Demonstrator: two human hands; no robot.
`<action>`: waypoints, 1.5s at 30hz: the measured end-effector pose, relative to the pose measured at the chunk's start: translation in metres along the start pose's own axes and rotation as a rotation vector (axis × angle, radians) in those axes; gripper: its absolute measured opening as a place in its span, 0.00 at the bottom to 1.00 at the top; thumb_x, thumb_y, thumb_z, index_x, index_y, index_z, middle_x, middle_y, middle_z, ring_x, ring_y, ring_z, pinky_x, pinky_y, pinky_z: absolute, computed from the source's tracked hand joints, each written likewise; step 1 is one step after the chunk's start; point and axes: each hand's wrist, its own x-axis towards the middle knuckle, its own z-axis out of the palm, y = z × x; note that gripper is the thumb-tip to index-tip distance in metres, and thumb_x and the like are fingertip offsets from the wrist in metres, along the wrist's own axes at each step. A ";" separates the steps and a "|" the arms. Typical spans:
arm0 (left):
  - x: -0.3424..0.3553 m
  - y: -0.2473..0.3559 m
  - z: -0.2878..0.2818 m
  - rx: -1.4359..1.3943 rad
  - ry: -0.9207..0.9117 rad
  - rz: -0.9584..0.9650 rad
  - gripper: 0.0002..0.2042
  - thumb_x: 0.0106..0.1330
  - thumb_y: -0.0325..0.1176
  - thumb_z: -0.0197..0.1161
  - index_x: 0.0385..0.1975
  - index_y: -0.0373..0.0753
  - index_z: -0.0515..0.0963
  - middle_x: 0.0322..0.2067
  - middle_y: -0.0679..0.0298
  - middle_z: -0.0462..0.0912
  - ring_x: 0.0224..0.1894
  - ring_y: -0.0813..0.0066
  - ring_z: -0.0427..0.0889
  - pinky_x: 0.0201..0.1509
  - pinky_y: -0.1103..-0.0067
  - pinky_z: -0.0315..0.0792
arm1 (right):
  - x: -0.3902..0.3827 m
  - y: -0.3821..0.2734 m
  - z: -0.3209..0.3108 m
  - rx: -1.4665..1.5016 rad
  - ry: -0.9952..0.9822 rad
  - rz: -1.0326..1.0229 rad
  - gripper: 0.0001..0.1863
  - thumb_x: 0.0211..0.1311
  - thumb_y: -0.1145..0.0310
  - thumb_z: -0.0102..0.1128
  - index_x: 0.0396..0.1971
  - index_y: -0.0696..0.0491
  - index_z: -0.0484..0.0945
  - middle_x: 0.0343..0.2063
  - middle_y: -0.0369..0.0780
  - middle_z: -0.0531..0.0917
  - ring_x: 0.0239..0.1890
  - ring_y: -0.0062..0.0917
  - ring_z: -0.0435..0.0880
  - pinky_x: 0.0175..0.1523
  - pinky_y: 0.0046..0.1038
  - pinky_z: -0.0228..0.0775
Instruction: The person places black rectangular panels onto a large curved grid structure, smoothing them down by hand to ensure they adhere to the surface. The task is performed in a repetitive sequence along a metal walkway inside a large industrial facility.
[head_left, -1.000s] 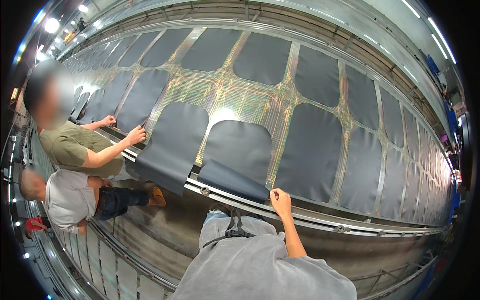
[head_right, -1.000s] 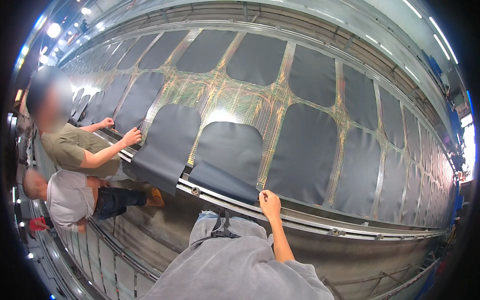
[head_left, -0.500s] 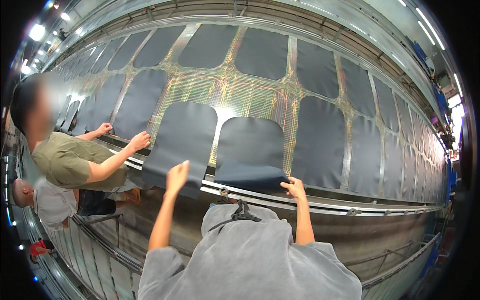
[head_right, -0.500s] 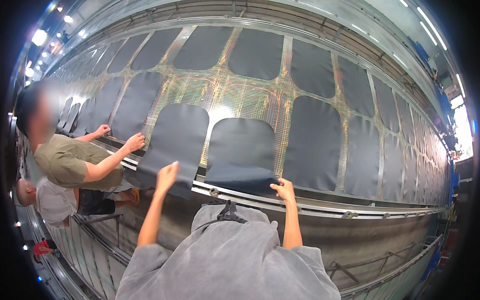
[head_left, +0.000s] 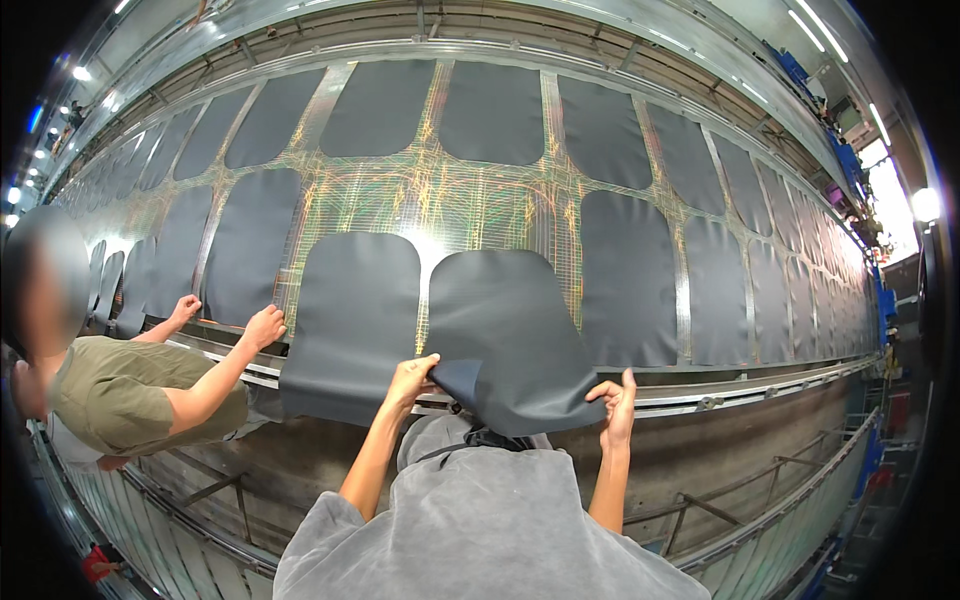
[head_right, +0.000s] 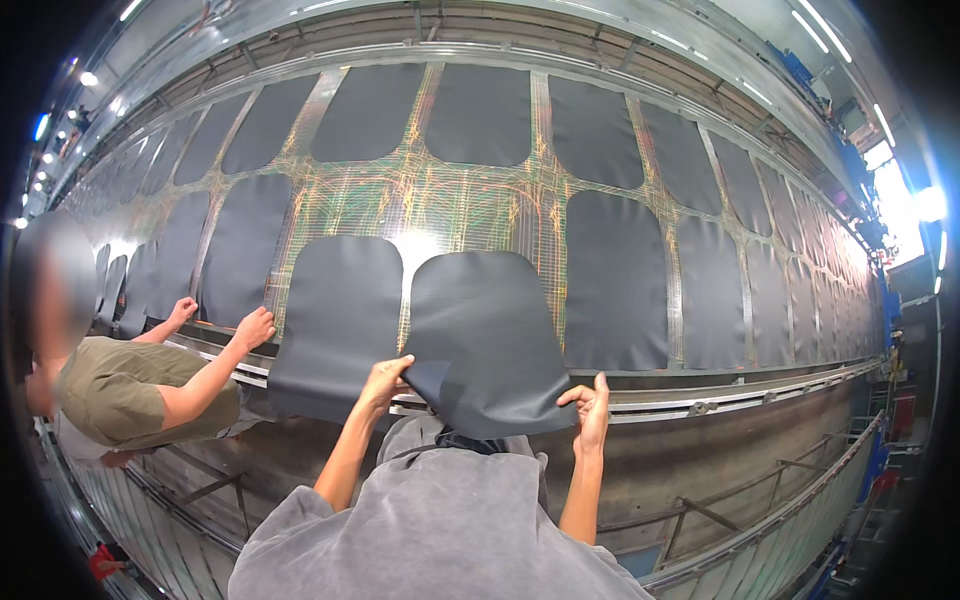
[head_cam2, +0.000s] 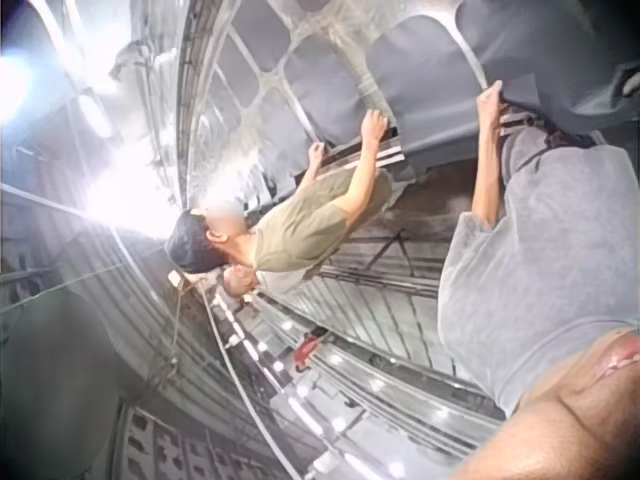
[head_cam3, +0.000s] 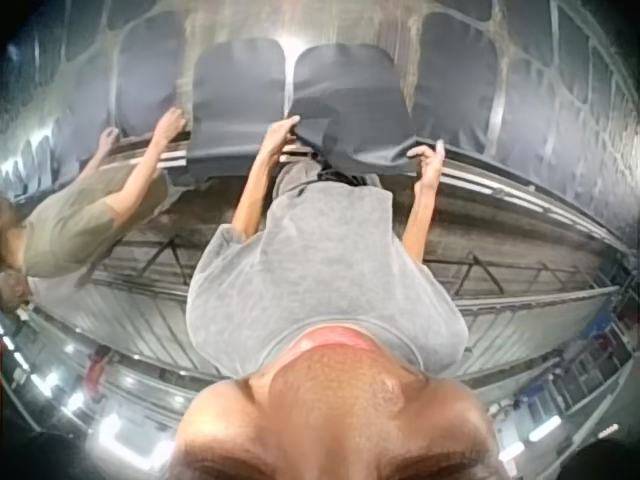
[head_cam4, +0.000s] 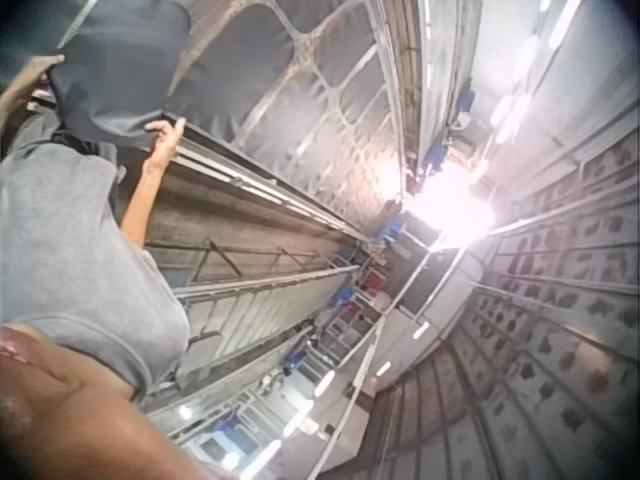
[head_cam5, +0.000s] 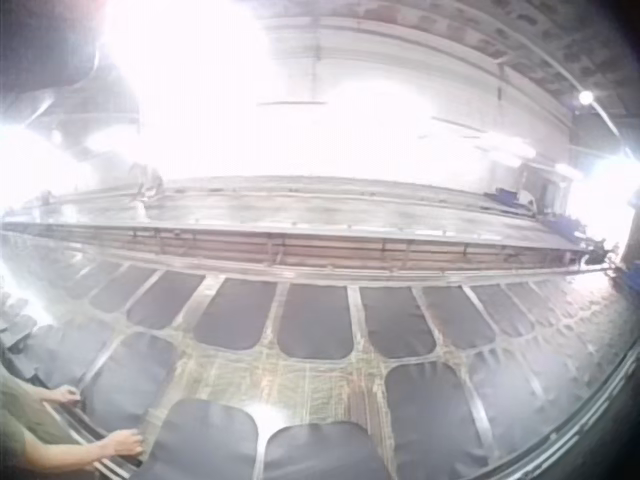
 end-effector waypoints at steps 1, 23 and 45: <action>-0.027 0.036 0.019 -0.048 0.015 0.063 0.13 0.67 0.41 0.64 0.31 0.35 0.80 0.29 0.67 0.82 0.27 0.80 0.81 0.33 0.81 0.78 | 0.004 -0.011 0.011 -0.103 0.096 -0.123 0.30 0.72 0.48 0.47 0.14 0.53 0.75 0.13 0.30 0.72 0.22 0.13 0.62 0.31 0.19 0.49; -0.012 0.451 0.140 -0.033 -0.394 1.005 0.25 0.63 0.27 0.65 0.61 0.35 0.71 0.43 0.67 0.79 0.41 0.87 0.80 0.37 0.89 0.74 | 0.189 -0.304 0.140 0.073 0.136 -0.985 0.27 0.60 0.72 0.69 0.56 0.60 0.68 0.42 0.44 0.81 0.47 0.23 0.79 0.59 0.25 0.67; 0.130 0.073 -0.003 0.420 0.489 0.127 0.08 0.58 0.34 0.71 0.30 0.34 0.86 0.25 0.68 0.85 0.26 0.83 0.79 0.34 0.80 0.72 | 0.214 0.142 0.079 -0.542 0.246 0.090 0.19 0.55 0.63 0.71 0.42 0.61 0.83 0.33 0.44 0.88 0.37 0.24 0.84 0.47 0.26 0.73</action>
